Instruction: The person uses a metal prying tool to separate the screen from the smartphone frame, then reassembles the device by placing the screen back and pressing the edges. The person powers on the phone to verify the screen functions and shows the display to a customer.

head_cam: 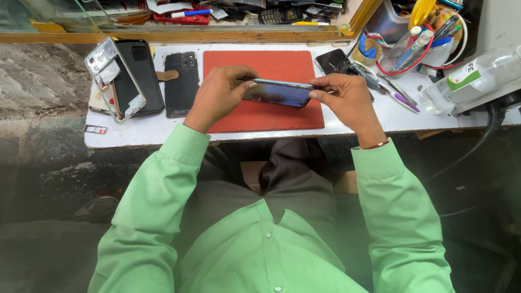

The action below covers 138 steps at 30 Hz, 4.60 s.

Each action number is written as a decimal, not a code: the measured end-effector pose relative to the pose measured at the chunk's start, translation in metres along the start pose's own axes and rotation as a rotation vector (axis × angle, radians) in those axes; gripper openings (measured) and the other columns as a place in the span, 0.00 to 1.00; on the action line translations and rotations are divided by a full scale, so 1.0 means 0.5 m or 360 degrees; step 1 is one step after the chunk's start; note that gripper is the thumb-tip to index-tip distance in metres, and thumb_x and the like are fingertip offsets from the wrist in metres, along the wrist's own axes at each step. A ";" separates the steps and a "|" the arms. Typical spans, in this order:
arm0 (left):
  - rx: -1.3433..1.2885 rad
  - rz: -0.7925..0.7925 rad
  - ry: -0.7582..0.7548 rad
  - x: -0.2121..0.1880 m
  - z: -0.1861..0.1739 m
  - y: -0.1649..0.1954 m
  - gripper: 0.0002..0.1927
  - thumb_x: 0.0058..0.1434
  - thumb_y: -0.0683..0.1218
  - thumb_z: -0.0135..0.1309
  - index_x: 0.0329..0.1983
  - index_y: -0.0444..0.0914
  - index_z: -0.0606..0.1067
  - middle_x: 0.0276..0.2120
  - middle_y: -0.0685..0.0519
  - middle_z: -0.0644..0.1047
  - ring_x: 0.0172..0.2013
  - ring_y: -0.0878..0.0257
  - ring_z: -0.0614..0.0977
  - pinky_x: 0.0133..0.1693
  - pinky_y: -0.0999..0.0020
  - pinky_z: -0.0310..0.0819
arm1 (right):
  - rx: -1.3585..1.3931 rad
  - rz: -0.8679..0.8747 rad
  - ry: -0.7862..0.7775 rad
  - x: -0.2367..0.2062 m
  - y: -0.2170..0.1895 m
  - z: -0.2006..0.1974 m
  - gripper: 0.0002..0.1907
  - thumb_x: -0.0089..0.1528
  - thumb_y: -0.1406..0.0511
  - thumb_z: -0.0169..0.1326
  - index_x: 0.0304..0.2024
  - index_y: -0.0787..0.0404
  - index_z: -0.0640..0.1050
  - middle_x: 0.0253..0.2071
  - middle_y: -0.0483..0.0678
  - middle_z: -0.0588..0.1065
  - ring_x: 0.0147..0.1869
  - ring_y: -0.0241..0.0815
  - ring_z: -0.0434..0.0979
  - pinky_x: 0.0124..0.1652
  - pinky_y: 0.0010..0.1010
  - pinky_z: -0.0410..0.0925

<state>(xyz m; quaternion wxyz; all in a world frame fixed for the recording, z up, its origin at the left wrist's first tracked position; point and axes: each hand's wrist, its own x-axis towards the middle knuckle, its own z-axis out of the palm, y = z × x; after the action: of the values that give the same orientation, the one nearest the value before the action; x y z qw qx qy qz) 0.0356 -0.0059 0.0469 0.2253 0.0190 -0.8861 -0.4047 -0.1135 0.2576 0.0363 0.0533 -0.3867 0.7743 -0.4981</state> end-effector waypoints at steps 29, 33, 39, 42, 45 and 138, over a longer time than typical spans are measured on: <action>-0.1014 0.0282 -0.0056 0.031 0.045 0.041 0.12 0.69 0.37 0.56 0.54 0.32 0.76 0.46 0.51 0.82 0.48 0.66 0.83 0.51 0.70 0.81 | 0.0240 -0.0538 0.0227 -0.014 -0.162 0.024 0.15 0.62 0.75 0.65 0.52 0.67 0.79 0.47 0.47 0.78 0.51 0.35 0.81 0.52 0.26 0.77; -0.1182 0.0344 -0.0064 0.027 0.039 0.025 0.12 0.70 0.38 0.56 0.55 0.33 0.74 0.48 0.52 0.80 0.51 0.66 0.81 0.55 0.70 0.78 | 0.0001 -0.0541 0.0275 -0.014 -0.172 0.030 0.10 0.62 0.76 0.65 0.46 0.67 0.83 0.41 0.47 0.79 0.44 0.35 0.79 0.43 0.24 0.72; -0.1092 0.0232 -0.0003 0.007 0.007 0.020 0.12 0.71 0.40 0.57 0.56 0.34 0.77 0.47 0.52 0.82 0.48 0.68 0.82 0.52 0.72 0.79 | -0.0196 -0.0667 0.0324 -0.004 -0.204 0.053 0.09 0.61 0.77 0.65 0.44 0.67 0.82 0.40 0.48 0.78 0.41 0.36 0.79 0.42 0.24 0.71; -0.1032 0.0269 0.0051 -0.002 -0.011 0.022 0.12 0.71 0.40 0.57 0.57 0.34 0.78 0.48 0.52 0.83 0.49 0.68 0.83 0.53 0.72 0.79 | -0.0239 -0.0750 0.0301 0.001 -0.225 0.066 0.10 0.62 0.77 0.64 0.45 0.67 0.83 0.41 0.48 0.78 0.43 0.36 0.79 0.43 0.25 0.72; -0.1092 0.0259 0.0058 -0.005 -0.016 0.026 0.12 0.70 0.40 0.57 0.56 0.33 0.79 0.47 0.51 0.83 0.49 0.68 0.83 0.54 0.72 0.80 | -0.0144 -0.0833 0.0212 0.006 -0.242 0.081 0.14 0.60 0.76 0.66 0.48 0.68 0.82 0.41 0.48 0.77 0.43 0.36 0.78 0.43 0.26 0.72; -0.1932 -0.0236 0.0282 0.075 0.109 -0.028 0.17 0.73 0.51 0.52 0.57 0.35 0.72 0.27 0.58 0.76 0.17 0.75 0.70 0.14 0.77 0.57 | 0.1705 0.0183 -0.0409 0.072 -0.005 0.166 0.34 0.72 0.44 0.40 0.63 0.65 0.71 0.52 0.55 0.78 0.52 0.48 0.81 0.53 0.39 0.76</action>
<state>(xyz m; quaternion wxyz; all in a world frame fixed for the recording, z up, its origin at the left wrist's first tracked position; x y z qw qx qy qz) -0.0230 0.0153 0.0202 0.2399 -0.0176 -0.4718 -0.8483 -0.0985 0.1731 0.0078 0.3638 -0.3203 0.4197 -0.7674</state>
